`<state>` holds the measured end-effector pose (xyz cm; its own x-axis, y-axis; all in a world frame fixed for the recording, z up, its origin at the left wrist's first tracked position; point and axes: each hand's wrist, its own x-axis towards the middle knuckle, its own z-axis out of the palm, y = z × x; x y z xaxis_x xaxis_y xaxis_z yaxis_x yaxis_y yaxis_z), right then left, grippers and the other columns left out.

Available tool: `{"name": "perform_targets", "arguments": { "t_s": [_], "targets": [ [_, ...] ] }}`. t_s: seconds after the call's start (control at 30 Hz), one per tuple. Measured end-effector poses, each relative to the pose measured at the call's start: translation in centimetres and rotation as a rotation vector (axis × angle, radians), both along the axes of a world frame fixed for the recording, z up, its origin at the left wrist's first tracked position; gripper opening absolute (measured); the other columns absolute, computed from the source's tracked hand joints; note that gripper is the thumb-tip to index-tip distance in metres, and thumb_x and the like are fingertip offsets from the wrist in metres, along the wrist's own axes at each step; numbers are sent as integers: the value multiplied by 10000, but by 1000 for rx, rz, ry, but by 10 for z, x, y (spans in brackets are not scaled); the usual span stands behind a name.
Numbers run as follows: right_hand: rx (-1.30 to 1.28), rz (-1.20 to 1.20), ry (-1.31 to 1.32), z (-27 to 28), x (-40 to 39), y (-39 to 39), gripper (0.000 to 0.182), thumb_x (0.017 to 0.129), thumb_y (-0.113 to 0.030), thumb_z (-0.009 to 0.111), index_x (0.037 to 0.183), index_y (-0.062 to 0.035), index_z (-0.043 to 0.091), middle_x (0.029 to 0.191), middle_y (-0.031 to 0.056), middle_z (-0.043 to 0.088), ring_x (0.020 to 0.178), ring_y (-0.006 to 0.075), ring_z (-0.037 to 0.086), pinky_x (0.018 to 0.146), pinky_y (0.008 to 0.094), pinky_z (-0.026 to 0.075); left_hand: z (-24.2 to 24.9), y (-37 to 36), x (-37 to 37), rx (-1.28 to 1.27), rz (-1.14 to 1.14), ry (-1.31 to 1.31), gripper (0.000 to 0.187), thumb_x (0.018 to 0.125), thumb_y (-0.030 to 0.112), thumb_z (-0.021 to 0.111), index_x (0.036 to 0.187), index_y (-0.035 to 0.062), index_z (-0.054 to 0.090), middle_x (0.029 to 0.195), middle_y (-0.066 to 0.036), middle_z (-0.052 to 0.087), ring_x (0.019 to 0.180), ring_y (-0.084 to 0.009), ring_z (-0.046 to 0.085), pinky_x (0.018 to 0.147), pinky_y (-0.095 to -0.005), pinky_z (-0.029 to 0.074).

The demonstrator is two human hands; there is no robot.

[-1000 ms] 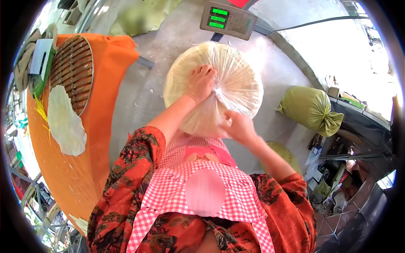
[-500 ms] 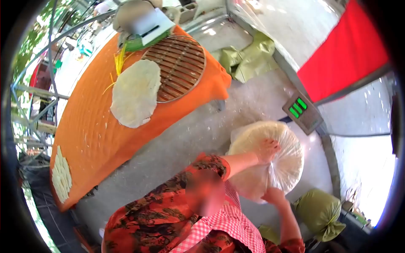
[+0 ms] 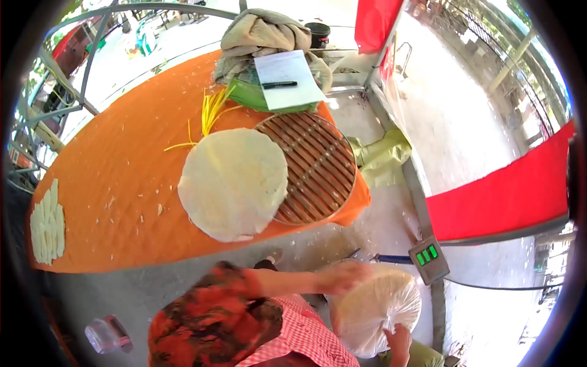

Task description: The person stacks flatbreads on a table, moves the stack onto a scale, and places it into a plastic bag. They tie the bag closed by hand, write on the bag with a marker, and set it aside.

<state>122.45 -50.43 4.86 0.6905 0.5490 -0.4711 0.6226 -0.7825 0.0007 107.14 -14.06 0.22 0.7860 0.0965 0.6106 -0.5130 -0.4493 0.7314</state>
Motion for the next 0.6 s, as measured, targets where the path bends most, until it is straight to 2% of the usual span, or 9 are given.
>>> {"name": "perform_targets", "arguments": {
  "t_s": [0.03,0.13,0.17,0.2,0.3,0.33,0.47,0.5,0.6],
  "targets": [
    [177,-154,-15,27,-9,49,376,736,-247,776,981,8,647,853,213,669,863,411,631,767,483,489,-3,38,-39,-380,-6,238,426,879,82,577,1299,27,531,1310,-143,523,1194,-331,508,1024,-417,397],
    [580,-241,259,41,-14,184,255,825,-162,675,1004,18,652,919,184,690,787,302,678,667,383,522,34,175,-156,179,806,149,309,840,14,545,1148,20,563,1052,-146,574,1004,-321,558,873,-446,463],
    [564,-294,463,41,-15,236,245,853,-159,662,1028,13,656,902,164,699,673,254,679,607,342,523,18,209,-198,76,1051,212,331,814,-10,561,1145,6,559,1101,-175,553,1073,-355,528,944,-434,433],
    [609,-100,474,36,-17,286,245,859,-175,664,1032,-2,661,878,166,700,575,222,659,568,340,520,6,244,-244,-45,1206,252,313,831,-1,560,1144,2,557,1139,-181,539,1118,-349,510,988,-411,409],
    [763,301,384,48,-36,462,210,883,-159,616,1027,-10,651,855,195,652,789,342,657,700,372,512,4,308,-345,94,1719,473,239,888,69,572,1120,11,558,1158,-177,545,1107,-352,509,956,-428,412],
    [1005,472,338,43,-37,522,199,894,-144,591,1044,-24,644,901,194,643,826,367,638,709,381,510,-11,317,-370,167,1862,499,231,898,87,576,1116,13,559,1175,-179,543,1105,-362,504,946,-428,413],
    [1061,736,72,33,-38,742,115,881,-116,570,938,-59,653,945,168,642,914,364,603,777,440,490,-55,323,-399,292,1891,696,242,908,124,578,1128,24,563,1225,-173,529,1118,-372,485,955,-442,392],
    [1204,699,55,12,-37,788,147,864,-104,573,974,-77,667,964,150,655,941,360,603,829,452,487,-35,319,-387,334,1861,761,247,909,129,578,1132,24,563,1233,-169,525,1125,-369,481,961,-446,384],
    [981,738,-193,-2,-36,872,325,852,-86,568,1176,-76,588,1208,98,606,1152,322,527,922,442,465,-31,318,-382,325,1843,838,279,899,155,590,1146,29,565,1246,-157,517,1140,-353,473,969,-458,358]
  ]
}}
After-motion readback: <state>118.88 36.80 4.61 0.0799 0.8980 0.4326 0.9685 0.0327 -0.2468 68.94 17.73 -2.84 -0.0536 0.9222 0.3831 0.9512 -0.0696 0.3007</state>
